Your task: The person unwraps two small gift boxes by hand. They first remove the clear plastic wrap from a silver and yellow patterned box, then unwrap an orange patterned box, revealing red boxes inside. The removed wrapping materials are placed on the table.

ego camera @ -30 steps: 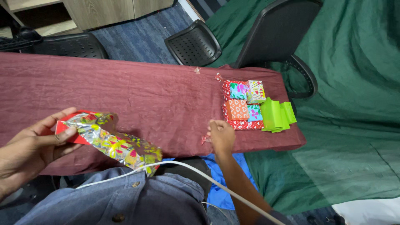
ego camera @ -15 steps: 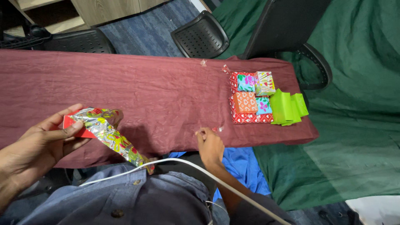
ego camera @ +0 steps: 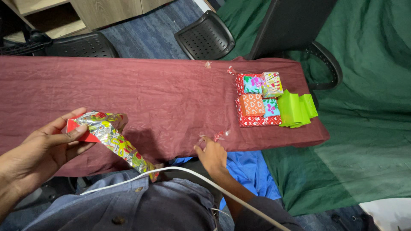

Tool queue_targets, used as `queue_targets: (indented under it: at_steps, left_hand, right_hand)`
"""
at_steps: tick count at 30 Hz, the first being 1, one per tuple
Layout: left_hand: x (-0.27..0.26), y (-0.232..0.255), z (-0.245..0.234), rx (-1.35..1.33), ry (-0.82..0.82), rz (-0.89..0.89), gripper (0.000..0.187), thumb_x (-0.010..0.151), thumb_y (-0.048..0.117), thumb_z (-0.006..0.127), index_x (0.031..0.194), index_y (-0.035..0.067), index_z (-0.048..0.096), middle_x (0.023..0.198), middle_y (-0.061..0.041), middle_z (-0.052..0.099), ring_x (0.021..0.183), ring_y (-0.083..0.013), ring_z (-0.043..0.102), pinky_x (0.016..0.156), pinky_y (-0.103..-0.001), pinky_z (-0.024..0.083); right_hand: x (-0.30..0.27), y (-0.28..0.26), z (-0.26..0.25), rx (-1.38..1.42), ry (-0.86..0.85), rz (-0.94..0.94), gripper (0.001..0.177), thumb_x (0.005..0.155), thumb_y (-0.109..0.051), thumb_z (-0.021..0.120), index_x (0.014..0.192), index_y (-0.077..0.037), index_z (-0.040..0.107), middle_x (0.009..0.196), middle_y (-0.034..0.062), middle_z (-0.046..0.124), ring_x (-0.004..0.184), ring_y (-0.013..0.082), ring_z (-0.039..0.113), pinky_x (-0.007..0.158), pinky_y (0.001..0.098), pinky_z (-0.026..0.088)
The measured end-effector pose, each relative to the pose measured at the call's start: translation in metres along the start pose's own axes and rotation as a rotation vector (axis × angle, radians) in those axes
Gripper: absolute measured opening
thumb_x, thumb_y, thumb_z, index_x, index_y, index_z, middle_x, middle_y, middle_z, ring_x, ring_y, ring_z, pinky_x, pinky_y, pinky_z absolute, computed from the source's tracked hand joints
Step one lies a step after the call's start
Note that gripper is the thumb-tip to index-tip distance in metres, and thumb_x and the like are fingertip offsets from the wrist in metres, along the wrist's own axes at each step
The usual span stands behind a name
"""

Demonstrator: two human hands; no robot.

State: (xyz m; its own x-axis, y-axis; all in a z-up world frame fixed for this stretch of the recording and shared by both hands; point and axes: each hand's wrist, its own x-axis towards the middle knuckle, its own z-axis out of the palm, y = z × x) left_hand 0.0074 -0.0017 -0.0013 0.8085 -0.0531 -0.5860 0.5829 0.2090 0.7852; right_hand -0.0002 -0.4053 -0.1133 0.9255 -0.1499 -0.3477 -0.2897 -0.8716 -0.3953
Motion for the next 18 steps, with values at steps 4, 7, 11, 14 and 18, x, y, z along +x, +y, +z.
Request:
queue_targets:
  at_steps: [4,7,11,14,18]
  left_hand:
    - [0.000,0.006,0.009,-0.002,0.036,-0.046,0.064,0.099,0.012,0.060,0.161,0.013,0.045,0.135,-0.009,0.067,0.111,-0.0190,0.068,0.100,-0.035,0.053]
    - [0.002,0.010,0.016,-0.010,0.039,-0.039,0.064,0.098,0.012,0.060,0.160,0.013,0.045,0.136,-0.010,0.066,0.113,-0.0204,0.068,0.100,-0.037,0.053]
    - [0.004,0.015,0.028,-0.018,-0.076,0.060,0.067,0.095,0.008,0.060,0.160,0.016,0.048,0.140,-0.008,0.065,0.116,-0.0222,0.067,0.100,-0.039,0.052]
    - [0.004,0.020,0.038,-0.039,-0.108,0.096,0.064,0.094,0.006,0.060,0.156,0.016,0.049,0.142,-0.007,0.064,0.118,-0.0224,0.066,0.101,-0.040,0.051]
    - [0.002,0.024,0.053,-0.071,-0.170,0.156,0.065,0.093,0.004,0.064,0.156,0.013,0.050,0.140,-0.011,0.063,0.116,-0.0231,0.065,0.104,-0.045,0.051]
  right_hand:
    - [-0.003,-0.006,-0.011,-0.008,-0.061,0.030,0.069,0.072,-0.045,0.082,0.135,-0.024,0.062,0.087,0.0110,0.078,0.093,0.0332,0.074,0.085,0.0476,0.056]
    - [-0.001,-0.009,-0.012,0.075,0.004,0.114,0.061,0.071,-0.043,0.082,0.127,-0.022,0.067,0.089,0.0098,0.078,0.094,0.0323,0.074,0.086,0.0459,0.057]
    - [0.009,-0.009,-0.009,0.239,0.195,0.306,0.036,0.081,-0.044,0.078,0.105,-0.018,0.079,0.092,0.0095,0.078,0.096,0.0322,0.073,0.084,0.0447,0.057]
    - [0.019,-0.014,-0.014,0.349,0.418,0.278,0.023,0.080,-0.029,0.071,0.096,-0.020,0.083,0.091,0.0092,0.079,0.089,0.0292,0.076,0.078,0.0422,0.058]
    - [0.036,-0.050,-0.043,0.789,0.364,0.104,0.023,0.084,-0.022,0.072,0.104,-0.013,0.079,0.088,0.0085,0.079,0.079,0.0239,0.075,0.068,0.0376,0.056]
